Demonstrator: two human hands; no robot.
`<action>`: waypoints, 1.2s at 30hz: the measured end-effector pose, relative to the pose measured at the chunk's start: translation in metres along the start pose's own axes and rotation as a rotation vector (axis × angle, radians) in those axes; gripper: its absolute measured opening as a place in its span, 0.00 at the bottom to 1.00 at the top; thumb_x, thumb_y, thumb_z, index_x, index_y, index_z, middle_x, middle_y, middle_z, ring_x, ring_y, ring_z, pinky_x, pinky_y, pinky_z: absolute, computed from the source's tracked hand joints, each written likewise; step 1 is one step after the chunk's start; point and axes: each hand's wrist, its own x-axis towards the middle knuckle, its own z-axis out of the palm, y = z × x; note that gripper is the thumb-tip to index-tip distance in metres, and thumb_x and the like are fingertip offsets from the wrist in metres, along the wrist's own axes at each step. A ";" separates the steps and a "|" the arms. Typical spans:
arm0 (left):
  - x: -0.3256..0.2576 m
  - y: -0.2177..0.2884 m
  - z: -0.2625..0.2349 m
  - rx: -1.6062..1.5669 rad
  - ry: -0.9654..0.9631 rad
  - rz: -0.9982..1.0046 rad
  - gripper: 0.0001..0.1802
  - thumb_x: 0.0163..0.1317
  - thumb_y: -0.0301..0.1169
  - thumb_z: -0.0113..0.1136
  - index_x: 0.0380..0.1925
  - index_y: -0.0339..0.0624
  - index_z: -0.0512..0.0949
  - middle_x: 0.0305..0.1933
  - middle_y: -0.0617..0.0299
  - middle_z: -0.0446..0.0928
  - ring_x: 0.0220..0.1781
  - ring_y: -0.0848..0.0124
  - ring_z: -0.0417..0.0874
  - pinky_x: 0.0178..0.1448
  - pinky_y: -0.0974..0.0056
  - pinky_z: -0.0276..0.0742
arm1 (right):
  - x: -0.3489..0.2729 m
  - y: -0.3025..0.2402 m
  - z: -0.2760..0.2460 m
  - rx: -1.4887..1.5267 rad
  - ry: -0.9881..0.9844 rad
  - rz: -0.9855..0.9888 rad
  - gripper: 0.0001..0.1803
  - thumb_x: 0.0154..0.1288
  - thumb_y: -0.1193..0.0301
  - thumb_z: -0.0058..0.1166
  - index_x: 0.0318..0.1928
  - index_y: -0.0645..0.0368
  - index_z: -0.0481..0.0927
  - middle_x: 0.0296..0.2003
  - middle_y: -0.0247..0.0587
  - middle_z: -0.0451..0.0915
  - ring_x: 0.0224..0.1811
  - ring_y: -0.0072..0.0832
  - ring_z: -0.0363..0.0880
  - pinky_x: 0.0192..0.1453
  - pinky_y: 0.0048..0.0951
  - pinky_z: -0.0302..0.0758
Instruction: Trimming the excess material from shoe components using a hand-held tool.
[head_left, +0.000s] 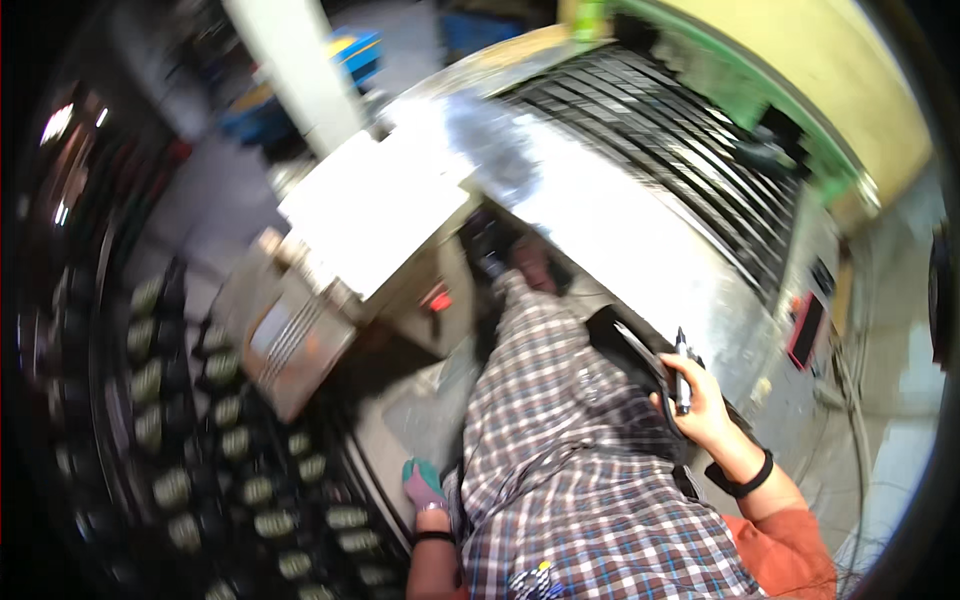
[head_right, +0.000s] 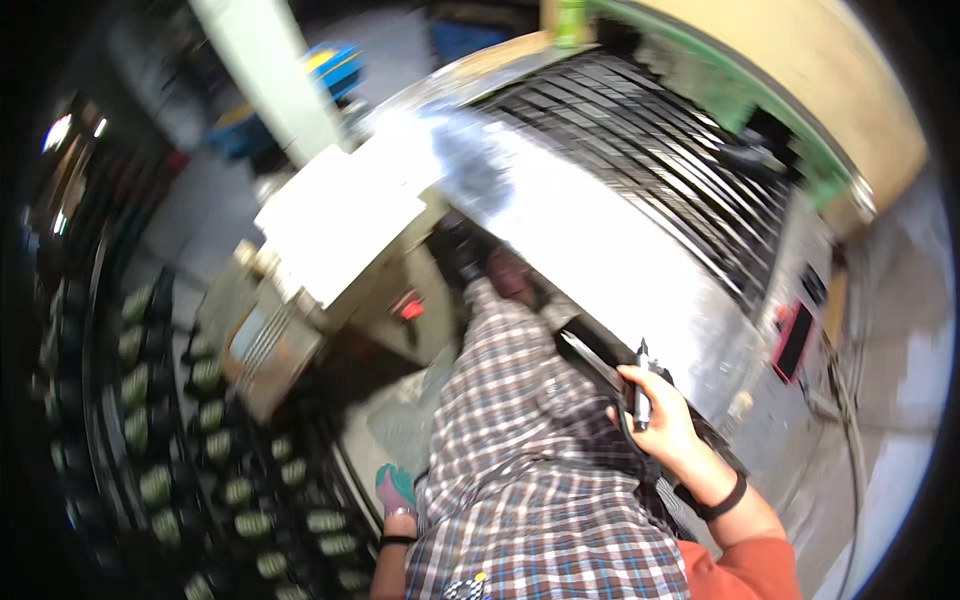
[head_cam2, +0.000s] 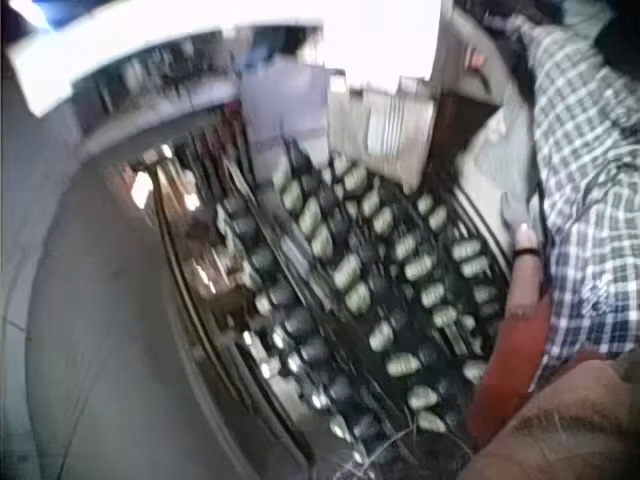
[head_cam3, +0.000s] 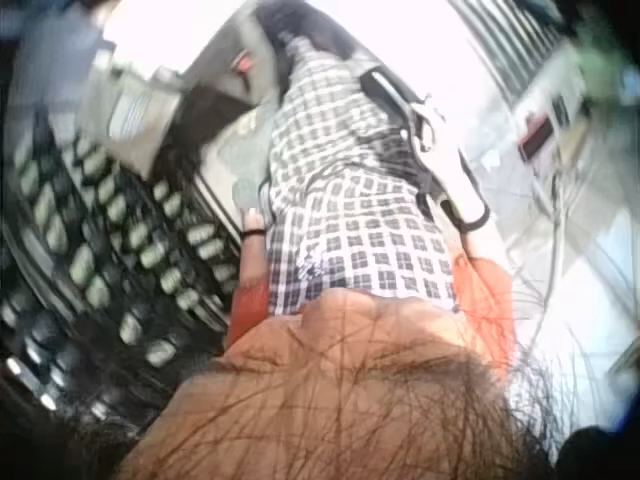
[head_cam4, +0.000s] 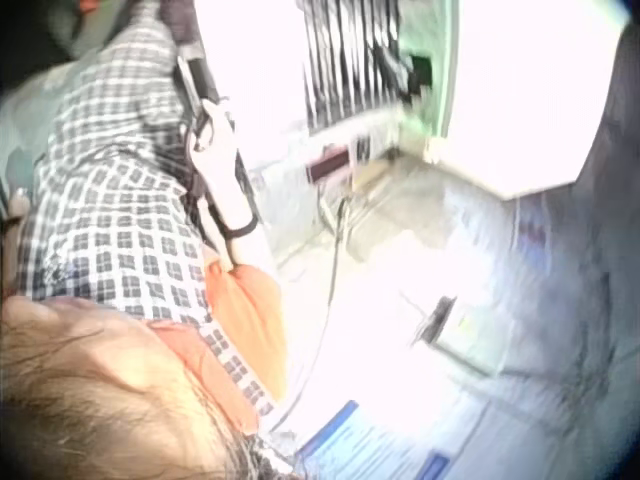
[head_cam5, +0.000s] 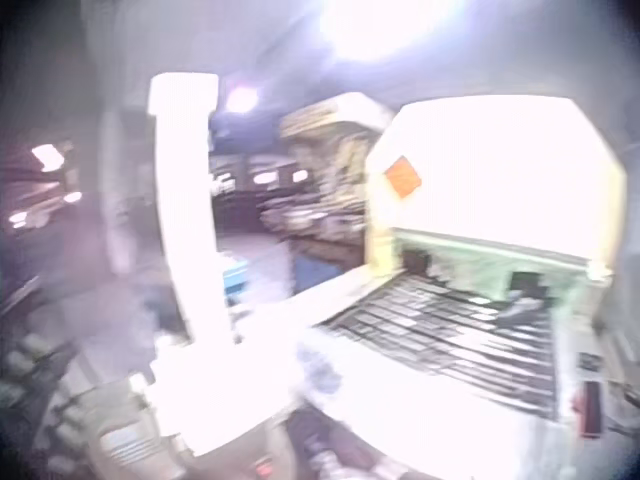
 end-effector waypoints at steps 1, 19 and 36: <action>-0.005 0.016 0.051 0.155 0.055 0.062 0.16 0.62 0.26 0.54 0.51 0.38 0.73 0.47 0.57 0.76 0.44 0.65 0.78 0.49 0.63 0.75 | 0.002 0.003 -0.015 -0.046 0.053 0.031 0.28 0.49 0.71 0.69 0.52 0.59 0.75 0.36 0.44 0.78 0.38 0.37 0.80 0.46 0.31 0.76; -0.182 0.016 0.726 1.332 -1.373 1.145 0.36 0.58 0.38 0.63 0.64 0.37 0.64 0.61 0.44 0.71 0.61 0.54 0.75 0.63 0.58 0.70 | -0.101 0.139 -0.107 -0.412 0.434 0.349 0.25 0.41 0.68 0.63 0.46 0.51 0.78 0.25 0.42 0.72 0.23 0.42 0.73 0.26 0.40 0.69; -0.221 -0.238 1.015 1.928 -1.287 1.453 0.57 0.47 0.66 0.61 0.69 0.41 0.55 0.61 0.37 0.67 0.57 0.46 0.76 0.60 0.51 0.73 | -0.126 0.142 -0.136 -0.041 -0.106 0.541 0.27 0.56 0.63 0.64 0.57 0.39 0.73 0.19 0.34 0.74 0.18 0.28 0.74 0.21 0.31 0.69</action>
